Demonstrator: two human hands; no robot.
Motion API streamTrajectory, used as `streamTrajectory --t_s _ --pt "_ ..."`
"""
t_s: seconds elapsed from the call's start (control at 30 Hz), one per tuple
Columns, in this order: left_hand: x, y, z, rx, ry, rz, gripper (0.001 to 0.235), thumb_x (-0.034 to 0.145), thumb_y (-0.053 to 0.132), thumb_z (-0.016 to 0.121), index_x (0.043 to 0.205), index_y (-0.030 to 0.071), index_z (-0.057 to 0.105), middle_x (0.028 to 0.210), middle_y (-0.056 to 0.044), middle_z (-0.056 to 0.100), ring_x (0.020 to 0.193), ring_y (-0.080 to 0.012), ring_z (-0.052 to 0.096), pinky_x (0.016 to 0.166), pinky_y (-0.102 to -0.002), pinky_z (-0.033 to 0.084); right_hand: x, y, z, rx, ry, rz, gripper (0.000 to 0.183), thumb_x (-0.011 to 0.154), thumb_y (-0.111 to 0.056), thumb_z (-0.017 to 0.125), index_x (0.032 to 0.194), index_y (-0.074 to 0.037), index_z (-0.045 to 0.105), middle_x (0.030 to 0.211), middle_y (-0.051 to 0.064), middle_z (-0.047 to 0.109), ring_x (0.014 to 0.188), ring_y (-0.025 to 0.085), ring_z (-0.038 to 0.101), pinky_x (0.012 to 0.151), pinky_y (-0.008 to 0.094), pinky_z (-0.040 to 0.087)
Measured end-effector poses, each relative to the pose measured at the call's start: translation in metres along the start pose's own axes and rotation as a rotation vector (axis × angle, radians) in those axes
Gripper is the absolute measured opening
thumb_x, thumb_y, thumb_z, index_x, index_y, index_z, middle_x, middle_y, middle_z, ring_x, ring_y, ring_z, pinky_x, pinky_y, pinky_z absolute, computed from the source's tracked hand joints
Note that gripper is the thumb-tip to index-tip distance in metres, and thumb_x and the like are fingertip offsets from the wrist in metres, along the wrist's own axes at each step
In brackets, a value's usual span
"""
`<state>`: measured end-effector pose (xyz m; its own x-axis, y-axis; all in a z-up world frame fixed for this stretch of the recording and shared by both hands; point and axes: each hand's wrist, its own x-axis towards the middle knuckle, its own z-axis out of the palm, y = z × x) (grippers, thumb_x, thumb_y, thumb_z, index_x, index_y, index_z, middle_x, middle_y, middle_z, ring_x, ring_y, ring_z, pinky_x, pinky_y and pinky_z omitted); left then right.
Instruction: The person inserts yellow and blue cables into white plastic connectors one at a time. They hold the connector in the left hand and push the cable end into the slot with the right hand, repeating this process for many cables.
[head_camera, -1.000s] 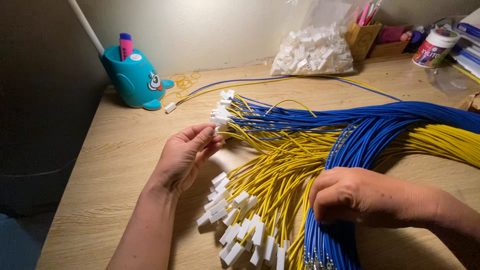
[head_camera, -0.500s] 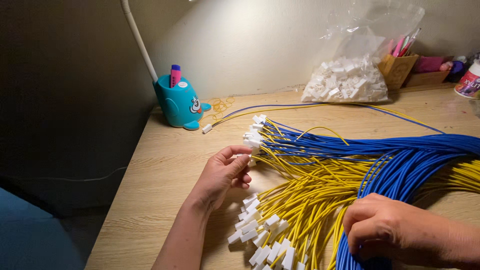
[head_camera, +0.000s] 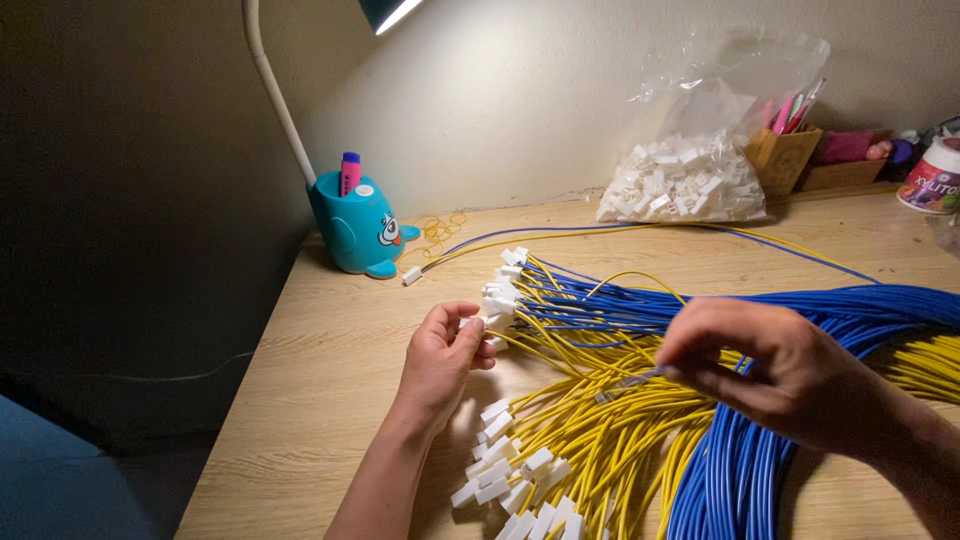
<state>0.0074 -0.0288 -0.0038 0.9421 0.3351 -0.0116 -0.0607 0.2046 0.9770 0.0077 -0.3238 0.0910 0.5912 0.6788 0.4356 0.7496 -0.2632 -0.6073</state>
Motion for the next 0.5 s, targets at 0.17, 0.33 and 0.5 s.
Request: streamTrajectory --t_s 0.17,0.33,0.5 --pt "-0.001 0.001 0.0 -0.298 -0.078 -0.108 0.025 0.088 0.003 0.063 0.113 -0.001 0.059 0.088 -0.023 0.069 0.069 -0.027 0.066 0.071 -0.037 0.059 0.048 0.019 0.039 -0.032 0.24 0.07 0.011 0.081 -0.012 0.072 0.09 -0.011 0.079 0.074 0.0 0.067 0.068 0.009 0.06 0.064 0.021 0.046" --pt "-0.006 0.01 0.007 -0.455 -0.1 -0.197 0.029 0.089 0.004 0.061 0.118 -0.002 0.06 0.096 -0.023 0.07 0.075 -0.0257 0.066 0.071 -0.035 0.058 0.066 0.034 0.071 -0.115 0.311 0.158 0.009 0.079 -0.022 0.075 0.081 -0.016 0.081 0.067 -0.004 0.063 0.064 0.009 0.058 0.065 0.023 0.045" --pt "-0.003 0.004 0.005 -0.474 -0.138 -0.246 0.031 0.092 0.006 0.058 0.122 0.001 0.061 0.087 -0.024 0.068 0.072 -0.025 0.068 0.068 -0.03 0.058 0.063 0.043 0.083 -0.288 0.315 0.038 0.007 0.077 -0.027 0.076 0.081 -0.022 0.077 0.071 -0.005 0.066 0.071 0.014 0.061 0.07 0.028 0.046"
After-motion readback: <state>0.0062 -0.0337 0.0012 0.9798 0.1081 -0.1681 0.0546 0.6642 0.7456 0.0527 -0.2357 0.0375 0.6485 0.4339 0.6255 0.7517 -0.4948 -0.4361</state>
